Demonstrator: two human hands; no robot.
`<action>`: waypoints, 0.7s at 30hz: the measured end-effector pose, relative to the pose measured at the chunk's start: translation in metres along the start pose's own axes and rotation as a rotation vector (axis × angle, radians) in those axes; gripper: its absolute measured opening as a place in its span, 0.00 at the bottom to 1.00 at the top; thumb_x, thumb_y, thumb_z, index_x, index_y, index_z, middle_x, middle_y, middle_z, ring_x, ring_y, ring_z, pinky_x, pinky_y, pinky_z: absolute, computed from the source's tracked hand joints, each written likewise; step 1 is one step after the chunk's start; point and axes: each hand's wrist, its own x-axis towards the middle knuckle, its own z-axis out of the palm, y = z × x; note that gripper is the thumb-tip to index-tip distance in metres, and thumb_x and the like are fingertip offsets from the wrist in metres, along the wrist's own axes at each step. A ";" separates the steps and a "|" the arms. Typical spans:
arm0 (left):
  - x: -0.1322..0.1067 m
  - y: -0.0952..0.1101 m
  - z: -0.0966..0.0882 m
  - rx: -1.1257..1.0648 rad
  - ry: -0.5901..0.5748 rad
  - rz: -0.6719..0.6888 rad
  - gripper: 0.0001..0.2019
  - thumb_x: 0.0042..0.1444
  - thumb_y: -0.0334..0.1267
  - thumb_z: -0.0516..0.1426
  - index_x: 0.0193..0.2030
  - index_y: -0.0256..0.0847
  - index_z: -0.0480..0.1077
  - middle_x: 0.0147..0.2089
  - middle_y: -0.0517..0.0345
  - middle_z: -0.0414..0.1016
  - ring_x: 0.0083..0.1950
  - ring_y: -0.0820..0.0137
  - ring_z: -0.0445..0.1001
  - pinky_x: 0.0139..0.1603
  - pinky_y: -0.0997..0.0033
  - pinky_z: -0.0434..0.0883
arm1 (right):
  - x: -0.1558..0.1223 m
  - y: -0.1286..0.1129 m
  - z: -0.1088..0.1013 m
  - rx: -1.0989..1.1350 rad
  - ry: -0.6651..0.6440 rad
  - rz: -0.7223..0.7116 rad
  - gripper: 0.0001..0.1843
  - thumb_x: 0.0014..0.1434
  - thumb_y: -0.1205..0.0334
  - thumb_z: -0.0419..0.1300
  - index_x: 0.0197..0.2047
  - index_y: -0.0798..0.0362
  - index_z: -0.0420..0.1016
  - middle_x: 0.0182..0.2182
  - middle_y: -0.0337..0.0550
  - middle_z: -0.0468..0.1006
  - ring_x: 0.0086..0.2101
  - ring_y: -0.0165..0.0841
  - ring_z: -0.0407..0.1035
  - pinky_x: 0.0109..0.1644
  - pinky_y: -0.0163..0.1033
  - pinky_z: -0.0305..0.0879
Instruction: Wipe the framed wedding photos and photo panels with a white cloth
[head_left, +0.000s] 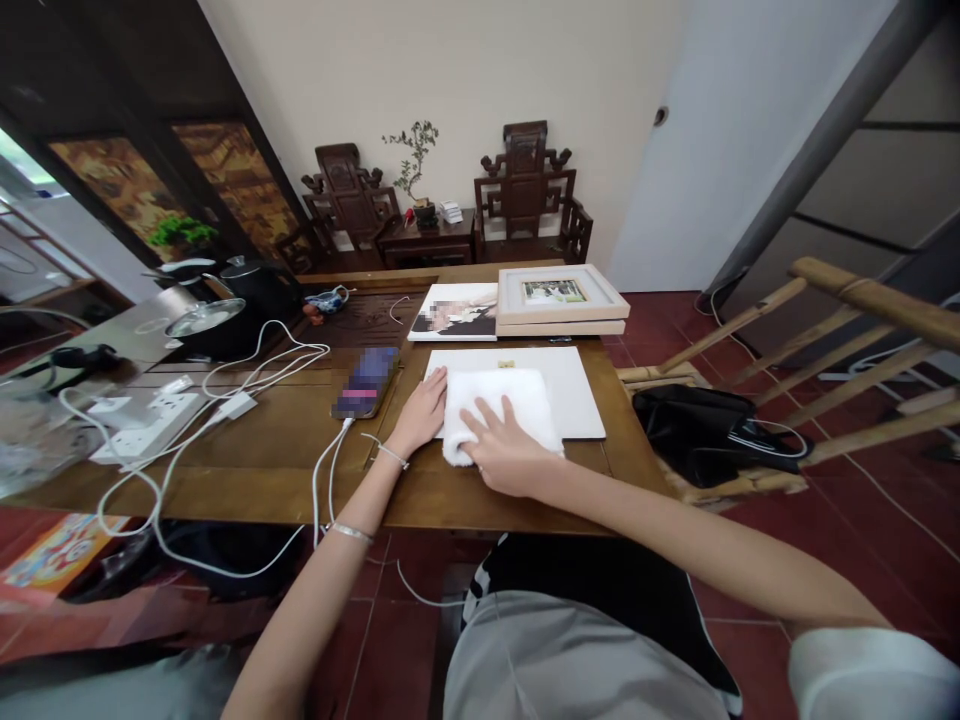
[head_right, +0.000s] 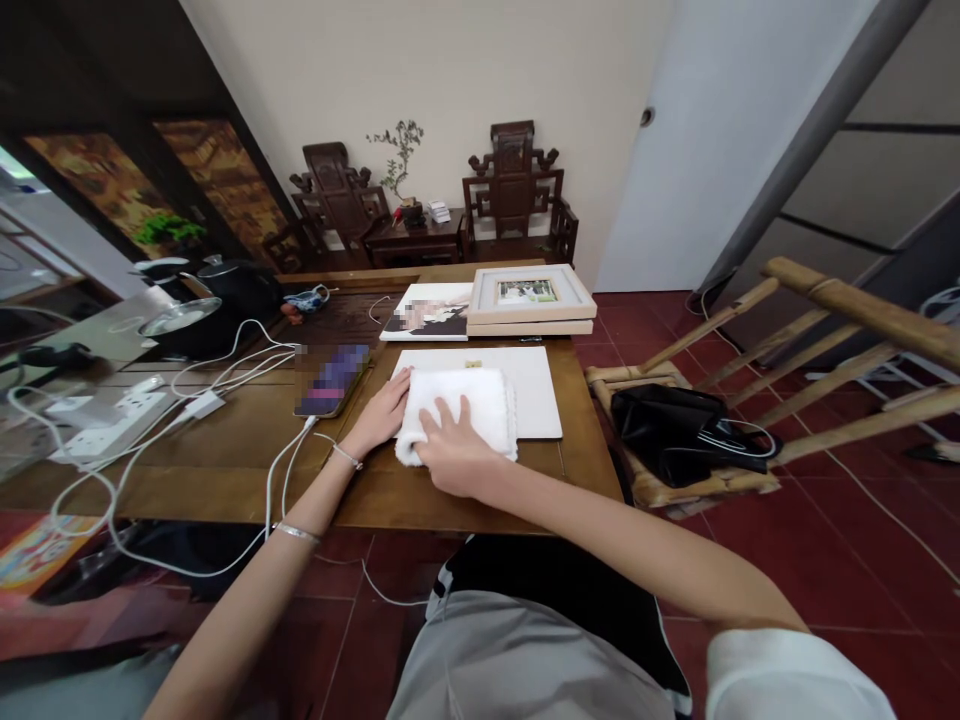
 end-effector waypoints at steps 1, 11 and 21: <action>0.000 0.000 0.000 0.003 -0.005 -0.001 0.25 0.66 0.37 0.45 0.68 0.37 0.62 0.72 0.45 0.59 0.74 0.59 0.55 0.74 0.49 0.53 | -0.007 -0.006 -0.001 0.022 0.007 -0.012 0.23 0.60 0.67 0.53 0.57 0.59 0.75 0.68 0.65 0.59 0.67 0.64 0.48 0.63 0.77 0.44; 0.001 -0.007 0.004 0.005 0.025 0.000 0.25 0.66 0.37 0.45 0.68 0.38 0.62 0.72 0.47 0.59 0.74 0.60 0.55 0.74 0.51 0.53 | 0.017 0.026 -0.009 0.142 0.077 0.071 0.21 0.59 0.70 0.52 0.52 0.56 0.77 0.64 0.56 0.68 0.65 0.52 0.55 0.65 0.67 0.48; 0.002 0.002 -0.001 -0.166 0.150 -0.079 0.27 0.69 0.48 0.43 0.67 0.36 0.64 0.69 0.46 0.65 0.71 0.60 0.62 0.73 0.55 0.56 | 0.079 0.065 0.003 0.057 0.101 0.258 0.25 0.63 0.68 0.49 0.61 0.57 0.70 0.67 0.59 0.61 0.66 0.57 0.50 0.65 0.73 0.44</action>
